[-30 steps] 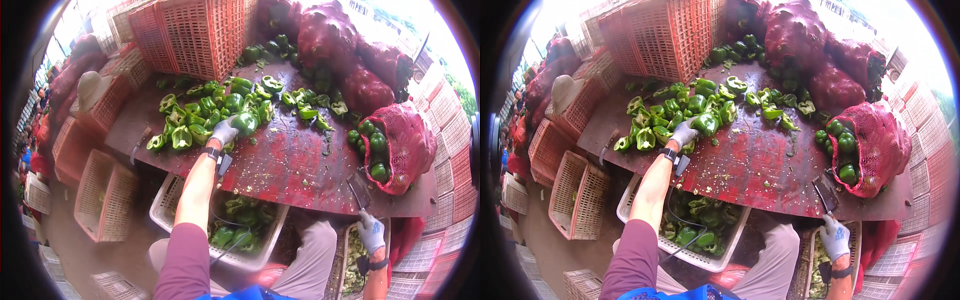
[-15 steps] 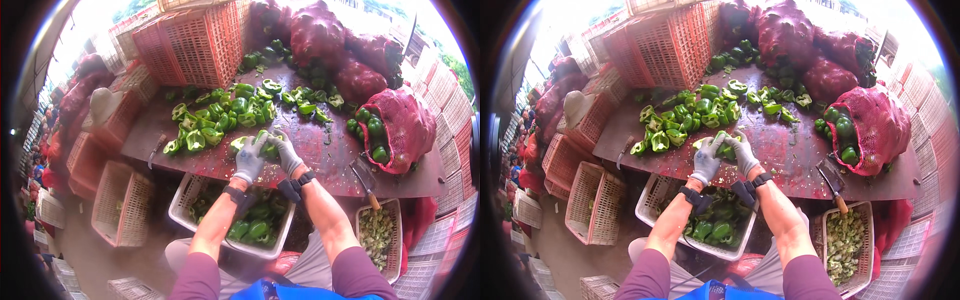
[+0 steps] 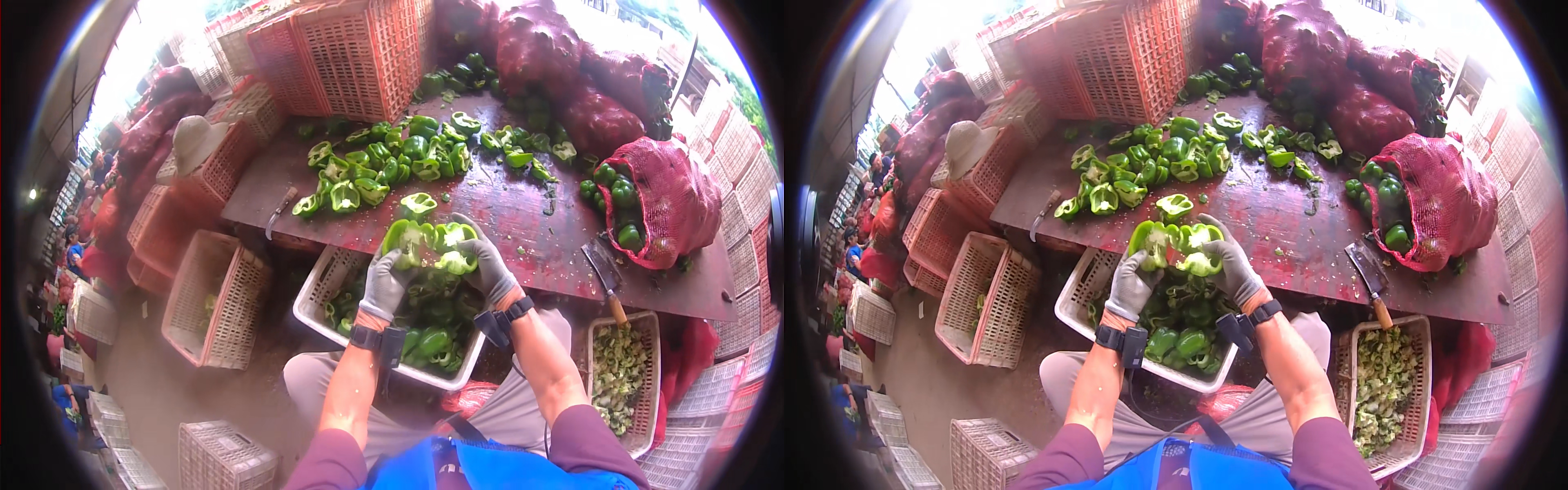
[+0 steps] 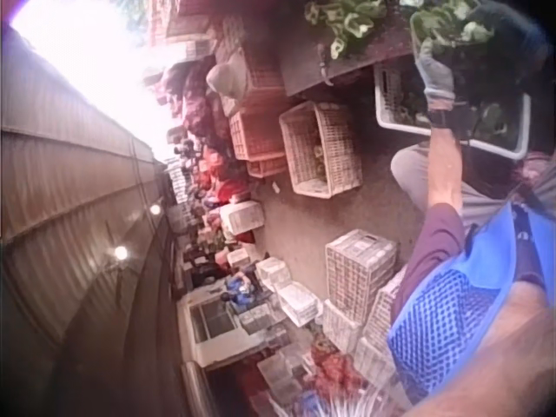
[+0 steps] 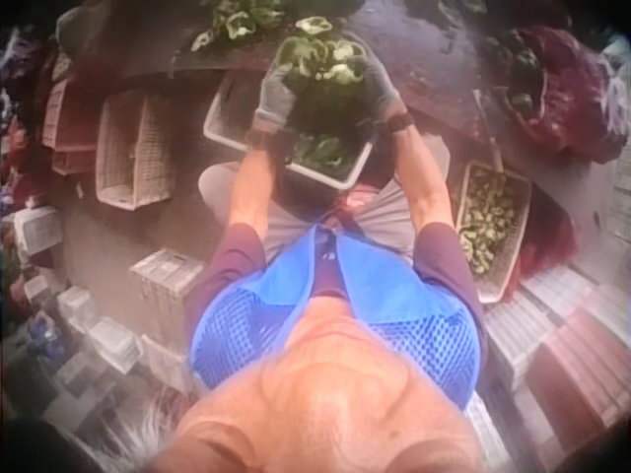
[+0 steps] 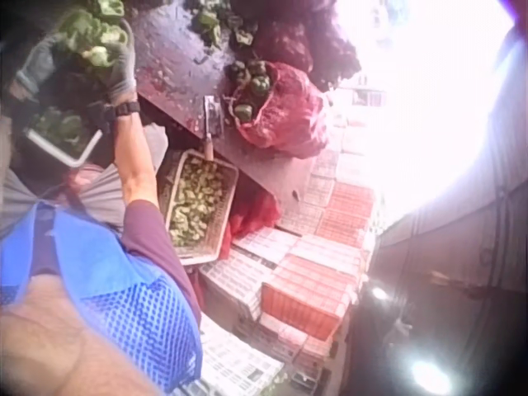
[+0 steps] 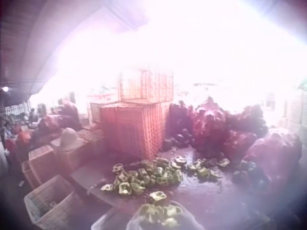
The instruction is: Chopping green bell peppers and sorting them into crates.
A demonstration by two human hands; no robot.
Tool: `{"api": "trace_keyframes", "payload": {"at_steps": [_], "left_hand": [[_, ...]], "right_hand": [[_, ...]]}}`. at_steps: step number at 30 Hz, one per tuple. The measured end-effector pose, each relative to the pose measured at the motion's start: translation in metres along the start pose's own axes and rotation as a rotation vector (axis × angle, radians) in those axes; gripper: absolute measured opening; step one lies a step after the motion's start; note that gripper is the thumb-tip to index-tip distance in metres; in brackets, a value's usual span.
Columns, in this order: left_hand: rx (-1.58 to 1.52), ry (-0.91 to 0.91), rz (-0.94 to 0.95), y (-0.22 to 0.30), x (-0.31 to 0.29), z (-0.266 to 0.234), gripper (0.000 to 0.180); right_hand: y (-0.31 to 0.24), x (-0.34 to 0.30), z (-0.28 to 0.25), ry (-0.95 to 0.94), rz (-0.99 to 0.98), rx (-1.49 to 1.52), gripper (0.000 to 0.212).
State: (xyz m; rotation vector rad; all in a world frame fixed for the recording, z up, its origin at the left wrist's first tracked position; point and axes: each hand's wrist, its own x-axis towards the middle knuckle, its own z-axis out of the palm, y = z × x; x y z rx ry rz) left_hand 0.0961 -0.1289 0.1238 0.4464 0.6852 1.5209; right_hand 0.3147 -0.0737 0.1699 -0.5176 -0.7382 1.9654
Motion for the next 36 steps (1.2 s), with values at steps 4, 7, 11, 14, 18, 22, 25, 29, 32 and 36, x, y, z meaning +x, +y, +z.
{"api": "trace_keyframes", "payload": {"at_steps": [4,7,11,14,18,22,25,29,32,36], "left_hand": [[0.007,0.117,0.035,0.013,-0.031,-0.054,0.036],[0.104,0.212,0.014,0.003,-0.043,-0.031,0.036],[0.295,0.186,0.024,-0.03,-0.032,0.018,0.037],[0.385,0.315,0.037,-0.022,-0.048,0.0,0.038],[0.425,0.361,0.23,-0.037,-0.058,-0.005,0.043],[0.758,0.368,0.177,-0.06,-0.061,0.027,0.045],[0.907,0.377,0.234,-0.047,-0.073,0.02,0.048],[0.781,0.109,-0.008,-0.005,-0.077,0.015,0.063],[0.604,0.009,-0.227,0.005,-0.077,-0.003,0.058],[0.86,-0.13,-0.123,-0.01,-0.065,-0.032,0.036]], "right_hand": [[0.015,0.019,0.0,0.219,-0.019,-0.079,0.062],[0.015,0.051,-0.06,0.337,-0.051,-0.196,0.059],[-0.028,0.073,-0.168,0.657,-0.11,-1.356,0.06],[0.014,0.055,-0.09,0.644,-0.644,-1.996,0.055],[0.026,-0.011,0.016,-0.193,-0.721,-1.87,0.064],[0.042,-0.021,0.001,-0.071,-0.634,-1.898,0.05],[0.051,-0.027,0.008,-0.067,-0.471,-1.756,0.039],[0.037,-0.035,0.011,-0.185,-0.29,-1.634,0.035],[0.039,-0.033,0.019,-0.311,-0.425,-1.636,0.036],[0.053,-0.037,0.027,-0.455,-0.318,-1.651,0.034]]}}
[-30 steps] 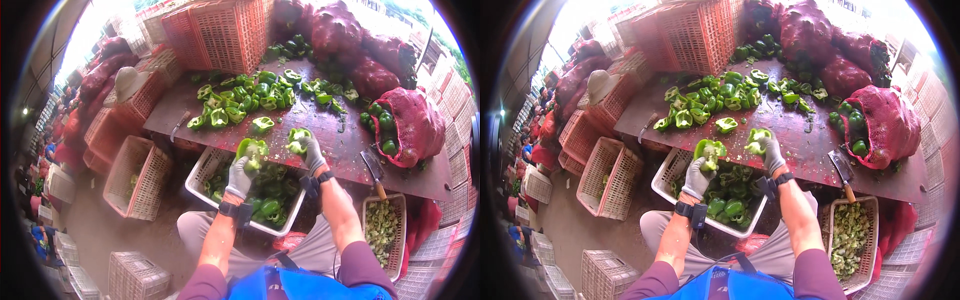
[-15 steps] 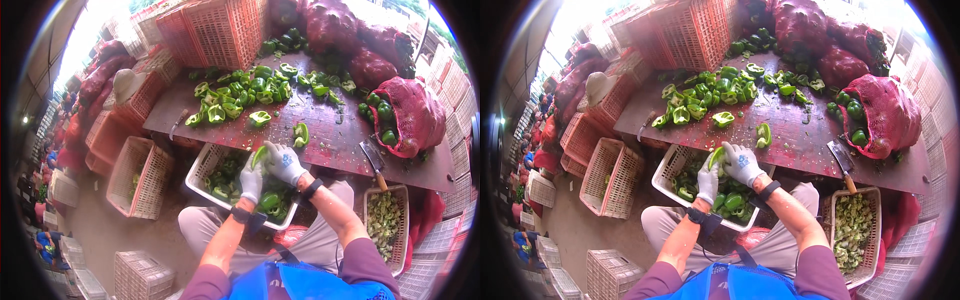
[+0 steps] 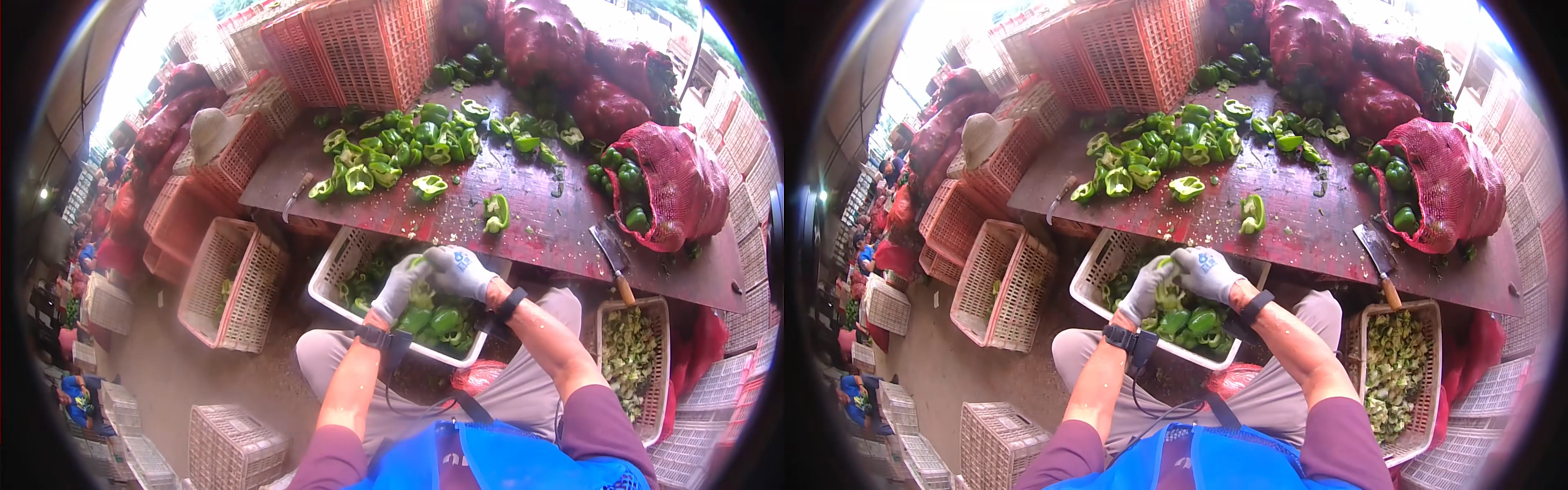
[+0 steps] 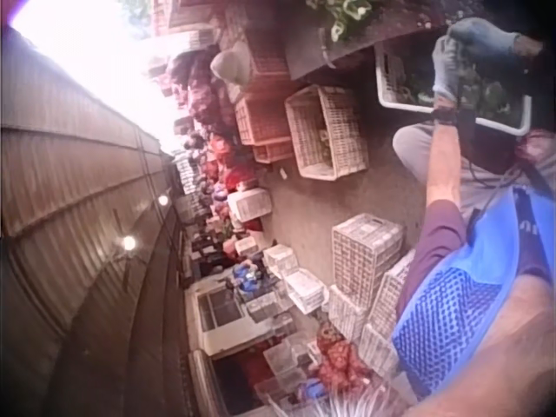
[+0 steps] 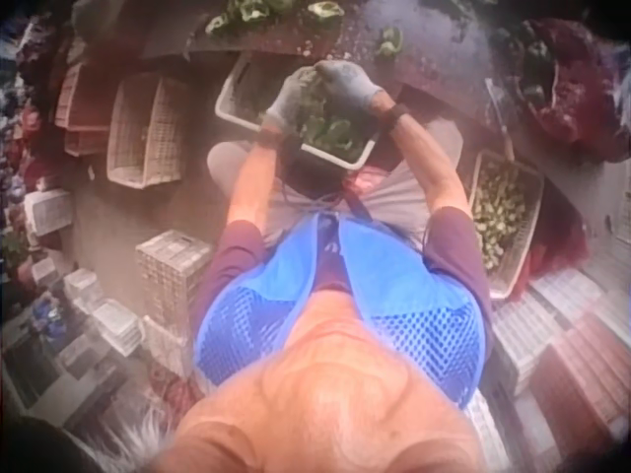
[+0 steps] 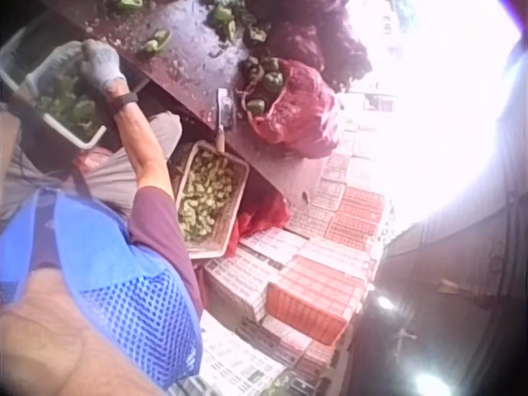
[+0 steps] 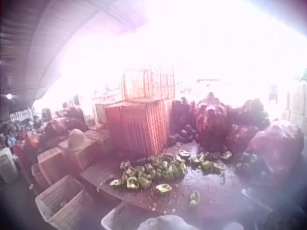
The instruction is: Chopping green bell peppers and sorting them into crates.
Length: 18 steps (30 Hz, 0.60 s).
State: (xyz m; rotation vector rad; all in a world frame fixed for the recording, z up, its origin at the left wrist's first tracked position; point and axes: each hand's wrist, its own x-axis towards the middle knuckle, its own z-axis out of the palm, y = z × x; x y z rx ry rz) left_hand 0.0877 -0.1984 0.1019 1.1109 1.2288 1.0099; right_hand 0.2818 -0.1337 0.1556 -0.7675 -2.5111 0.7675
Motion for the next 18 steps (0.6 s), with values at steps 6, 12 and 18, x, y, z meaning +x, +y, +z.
{"api": "trace_keyframes", "payload": {"at_steps": [6,12,18], "left_hand": [[-0.094,0.654,0.091,-0.062,0.029,0.016,0.028],[-0.522,0.504,0.024,-0.066,0.019,0.025,0.026],[-0.503,0.406,0.047,-0.058,0.027,0.018,0.023]], "right_hand": [[-0.006,0.009,0.048,0.249,0.262,0.083,0.026],[0.013,0.02,0.088,0.3,0.564,0.185,0.028],[0.063,0.025,0.09,0.418,0.564,1.408,0.03]]}}
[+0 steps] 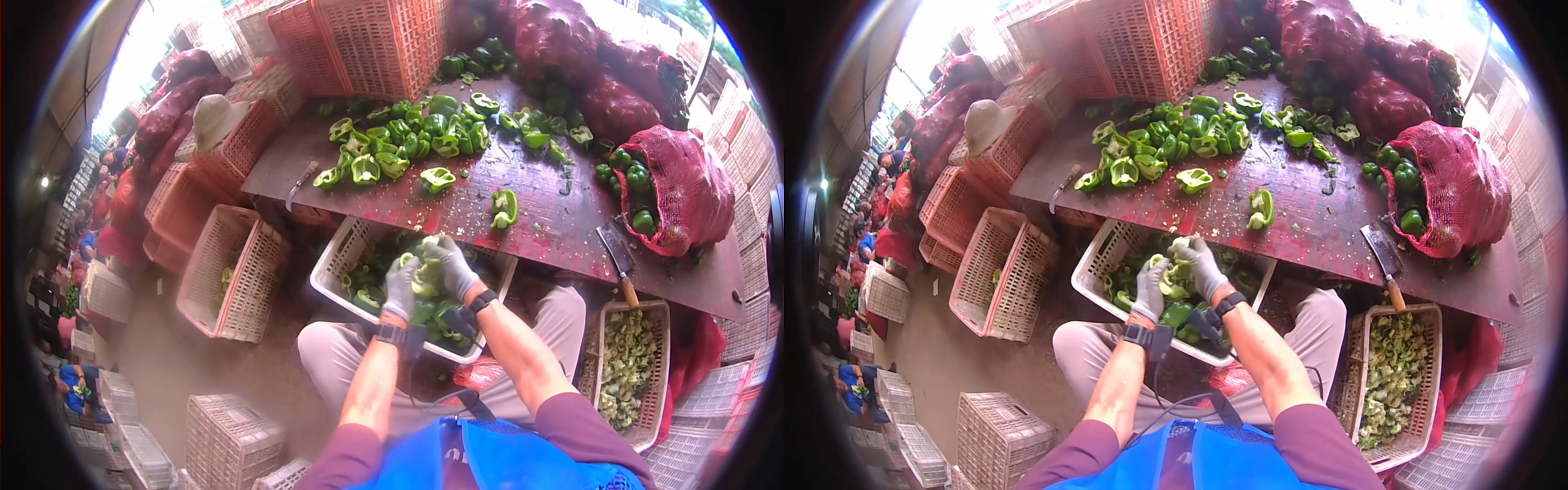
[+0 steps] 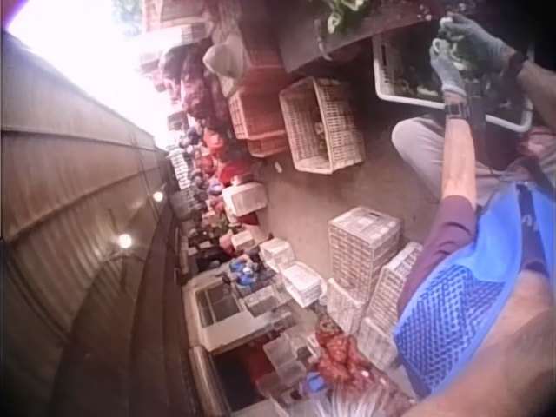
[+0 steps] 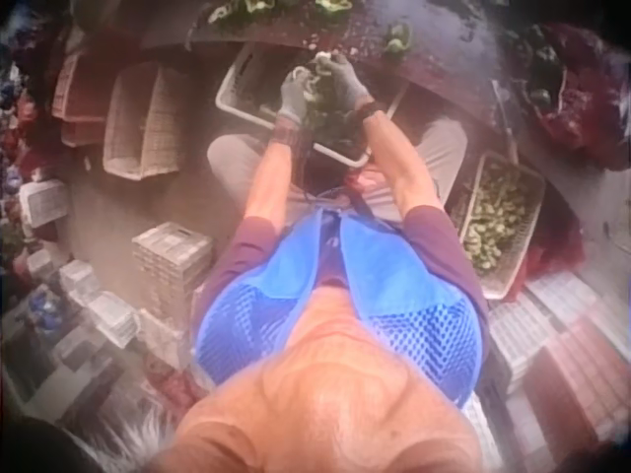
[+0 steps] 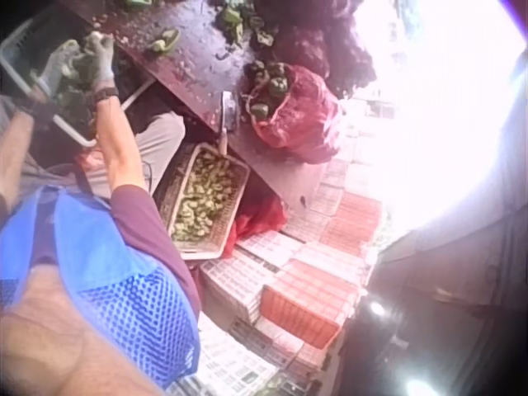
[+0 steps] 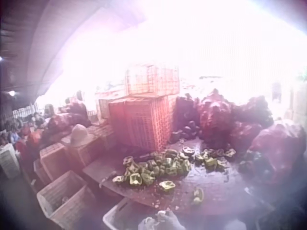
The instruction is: Chopping green bell peppers and sorting them into crates.
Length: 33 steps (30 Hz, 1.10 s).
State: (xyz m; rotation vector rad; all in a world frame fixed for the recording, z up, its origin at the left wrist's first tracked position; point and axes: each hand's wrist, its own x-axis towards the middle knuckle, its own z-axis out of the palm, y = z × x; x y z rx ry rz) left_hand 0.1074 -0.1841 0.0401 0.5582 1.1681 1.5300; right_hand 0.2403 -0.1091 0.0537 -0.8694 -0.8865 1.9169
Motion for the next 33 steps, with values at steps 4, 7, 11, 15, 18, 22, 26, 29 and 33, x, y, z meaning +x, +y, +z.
{"api": "trace_keyframes", "payload": {"at_steps": [4,7,11,15,18,22,26,29,33], "left_hand": [[0.806,0.173,0.159,0.004,0.009,-0.066,0.037],[0.842,0.134,0.401,-0.002,0.02,-0.044,0.052],[0.583,-0.082,0.131,0.014,0.016,-0.014,0.04],[0.37,-0.356,0.095,0.026,-0.001,0.079,0.027],[0.457,-0.305,0.109,-0.007,0.021,0.052,0.025],[0.693,-0.241,0.072,-0.018,0.013,0.055,0.018],[0.866,-0.362,-0.009,-0.02,0.012,0.047,0.024],[1.198,-0.296,0.263,-0.02,0.01,0.042,0.038],[1.247,-0.163,0.322,-0.033,0.01,0.044,0.051]], "right_hand": [[-0.032,-0.02,0.023,-0.211,0.169,0.36,0.022],[-0.042,-0.02,0.02,-0.161,0.107,0.299,0.021],[-0.07,-0.048,0.028,-0.179,0.022,0.277,0.021],[-0.072,-0.047,-0.021,-0.011,-0.048,0.072,0.021],[-0.055,-0.045,-0.01,0.048,-0.155,-0.013,0.027],[-0.06,-0.057,-0.02,0.211,-0.859,-1.345,0.035],[-0.084,-0.048,-0.047,0.307,-0.638,-1.288,0.034],[-0.129,-0.055,-0.063,0.325,-0.873,-1.464,0.028],[-0.165,-0.035,-0.101,0.522,-0.959,-1.386,0.02]]}}
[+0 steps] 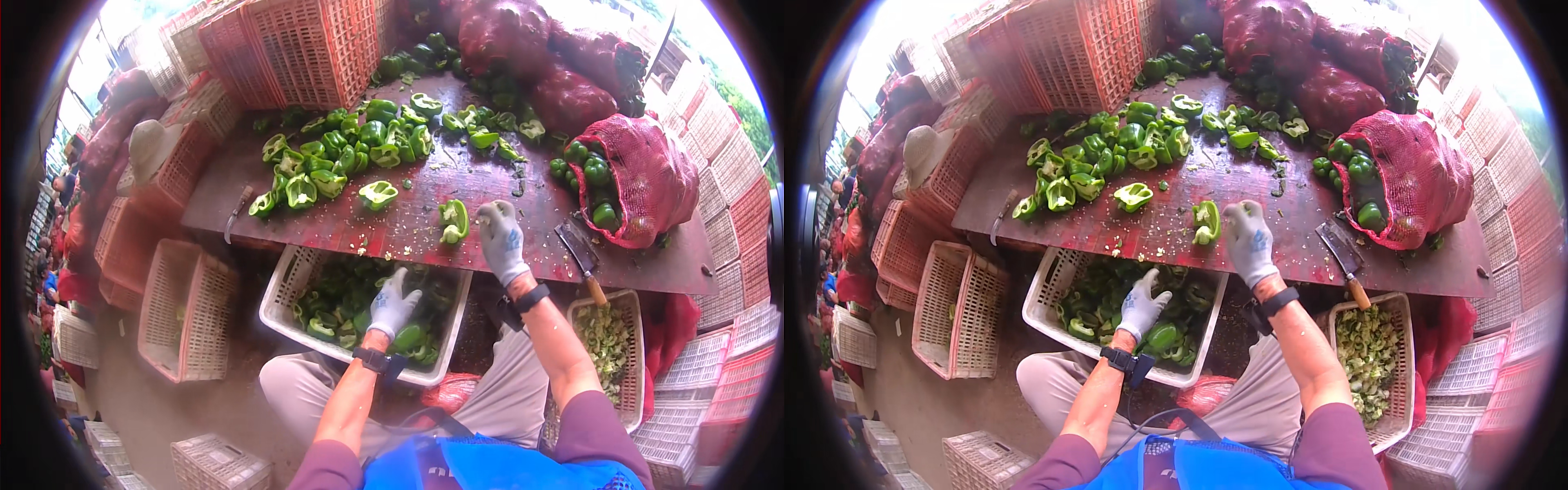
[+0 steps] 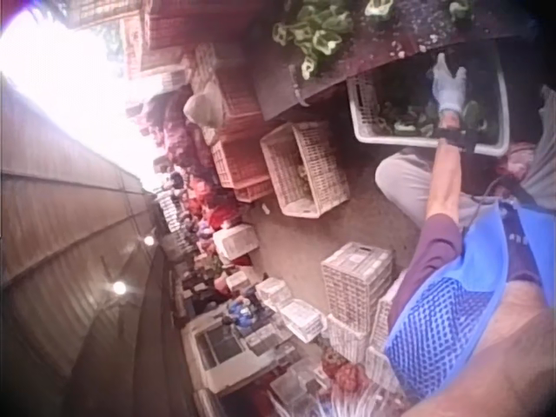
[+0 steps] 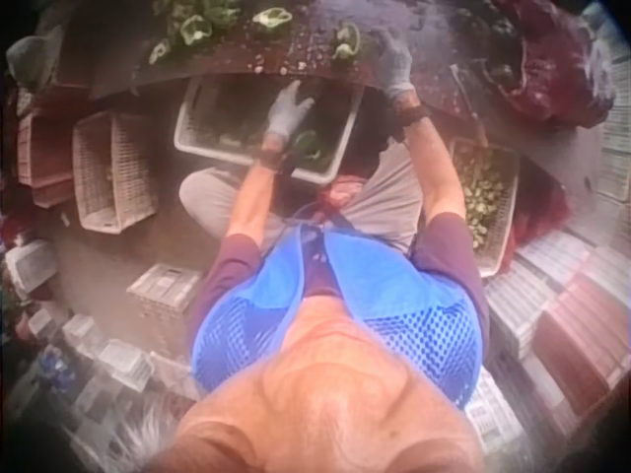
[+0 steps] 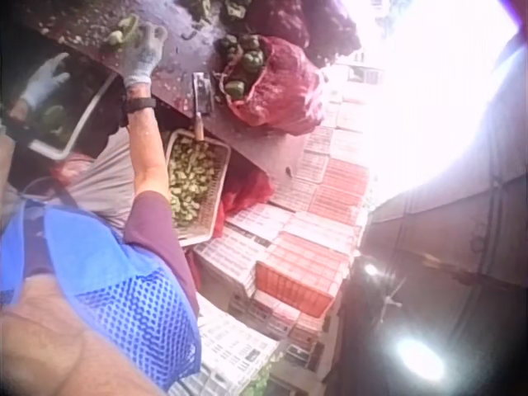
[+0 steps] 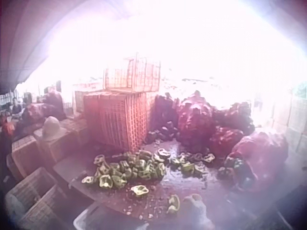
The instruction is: Chopping green bell peppers and sorting them into crates.
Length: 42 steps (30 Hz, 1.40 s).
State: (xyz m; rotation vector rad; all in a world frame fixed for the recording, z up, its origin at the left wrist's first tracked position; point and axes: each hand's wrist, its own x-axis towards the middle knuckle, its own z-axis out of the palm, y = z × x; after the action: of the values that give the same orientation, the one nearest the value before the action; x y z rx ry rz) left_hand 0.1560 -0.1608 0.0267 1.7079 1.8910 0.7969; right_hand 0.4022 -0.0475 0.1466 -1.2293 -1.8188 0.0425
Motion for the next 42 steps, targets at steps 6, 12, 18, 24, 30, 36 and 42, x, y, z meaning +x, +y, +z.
{"api": "trace_keyframes", "payload": {"at_steps": [6,12,18,24,30,36,42], "left_hand": [[-0.101,-0.162,-0.03,0.002,-0.01,0.0,0.048],[-0.112,-0.241,0.035,0.011,-0.021,0.005,0.045],[-0.671,-0.379,-0.241,0.009,-0.02,0.01,0.063],[-1.356,-0.058,-0.326,0.04,-0.008,0.009,0.077],[-0.874,-0.002,-0.212,-0.026,-0.023,-0.009,0.047],[0.32,-0.023,-0.087,-0.009,0.016,-0.094,0.096],[0.518,0.042,0.182,0.016,0.148,-0.119,0.068]], "right_hand": [[0.007,0.056,0.032,-0.319,0.1,-0.182,0.012],[0.038,0.071,0.081,-0.793,-0.29,-0.706,0.026],[0.049,0.051,0.078,-0.992,0.125,-0.54,0.03],[-0.053,-0.039,0.075,-0.875,0.104,-0.272,0.028],[-0.074,-0.052,0.057,-1.149,-0.044,0.052,0.03],[-0.052,-0.034,-0.053,-0.736,-0.082,0.003,0.015],[0.098,-0.114,-0.258,-0.588,0.418,-0.69,0.026]]}}
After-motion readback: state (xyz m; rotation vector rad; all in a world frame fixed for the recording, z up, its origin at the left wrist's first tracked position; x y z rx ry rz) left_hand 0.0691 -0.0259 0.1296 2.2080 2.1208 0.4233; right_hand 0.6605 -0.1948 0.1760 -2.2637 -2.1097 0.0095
